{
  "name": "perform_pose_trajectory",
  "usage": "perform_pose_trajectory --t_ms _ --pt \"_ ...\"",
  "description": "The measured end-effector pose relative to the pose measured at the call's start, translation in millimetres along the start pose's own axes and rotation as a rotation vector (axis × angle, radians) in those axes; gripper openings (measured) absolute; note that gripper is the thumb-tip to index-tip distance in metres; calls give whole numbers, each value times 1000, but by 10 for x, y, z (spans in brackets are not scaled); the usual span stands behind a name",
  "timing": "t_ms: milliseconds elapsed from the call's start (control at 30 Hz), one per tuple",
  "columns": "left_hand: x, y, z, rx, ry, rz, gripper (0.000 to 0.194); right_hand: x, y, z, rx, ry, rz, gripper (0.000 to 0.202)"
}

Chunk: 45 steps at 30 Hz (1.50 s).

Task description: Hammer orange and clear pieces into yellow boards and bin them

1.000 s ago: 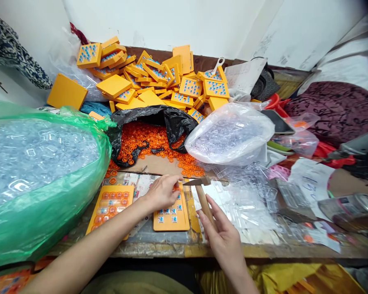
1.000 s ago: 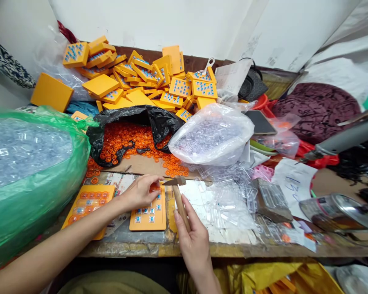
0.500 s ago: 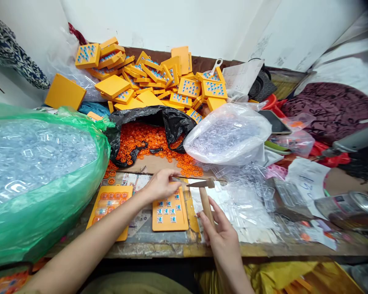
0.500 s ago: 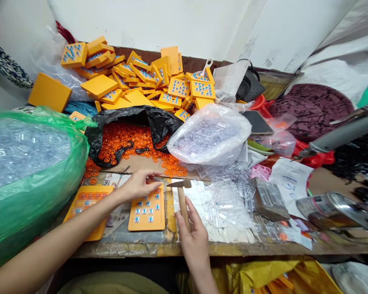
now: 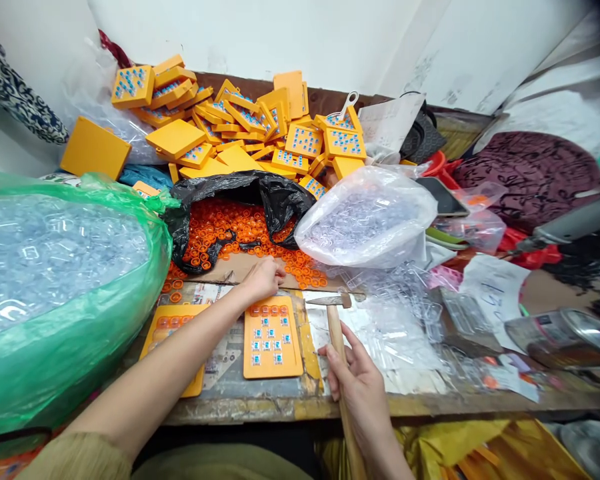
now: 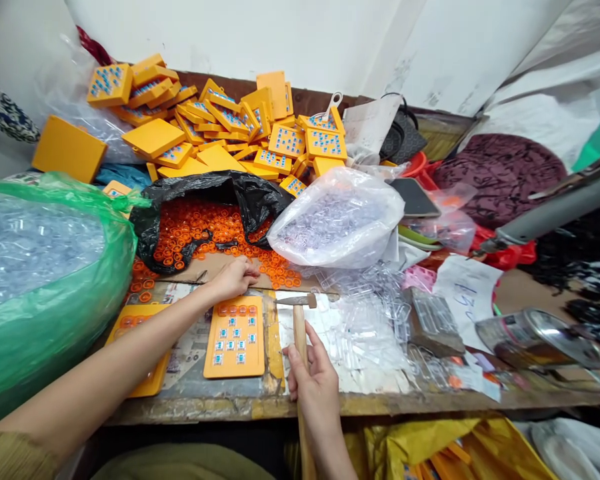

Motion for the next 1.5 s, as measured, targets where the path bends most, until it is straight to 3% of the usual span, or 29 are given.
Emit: perform_pose_trajectory --t_ms 167,300,400,533,667,767,867,1067,1200,1267,1400,1500 --pt "-132 40 -310 14 -65 -48 29 1 23 -29 24 63 -109 78" --pt "-299 67 -737 45 -175 -80 39 124 63 -123 2 284 -382 55" --pt "-327 64 -935 4 -236 -46 41 245 5 -220 50 467 -554 44" --pt "-300 31 -991 -103 -286 -30 43 416 -121 -331 136 687 -719 41" --pt "-299 -9 -992 -142 -308 -20 44 508 -206 -357 194 742 -851 43" --pt "-301 -23 -1003 -133 -290 -10 42 595 -207 -398 177 796 -779 46" --pt "-280 -24 -1003 -114 -239 -29 44 588 -204 -409 182 786 -770 46" --pt "-225 -20 -966 -70 -129 -113 50 385 -164 -322 223 615 -830 44" --pt "-212 -15 -946 -58 -92 -137 50 478 -147 -370 161 707 -691 48" --pt "-210 -21 -942 -58 -80 -146 52 507 -189 -384 184 720 -728 47" --pt "-220 -45 -960 -53 -62 -169 52 454 -252 -339 257 620 -863 44" --pt "-226 -14 -949 -35 -73 -177 53 375 -208 -281 231 512 -763 43"
Point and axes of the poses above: each hand's wrist, its own z-axis towards the middle knuckle, its own y-axis out of the back of the hand, x = y × z, the point moved 7 cm from there along z, towards the middle knuckle, and after that the axes turned 4 degrees about y, right-handed, at the moved point
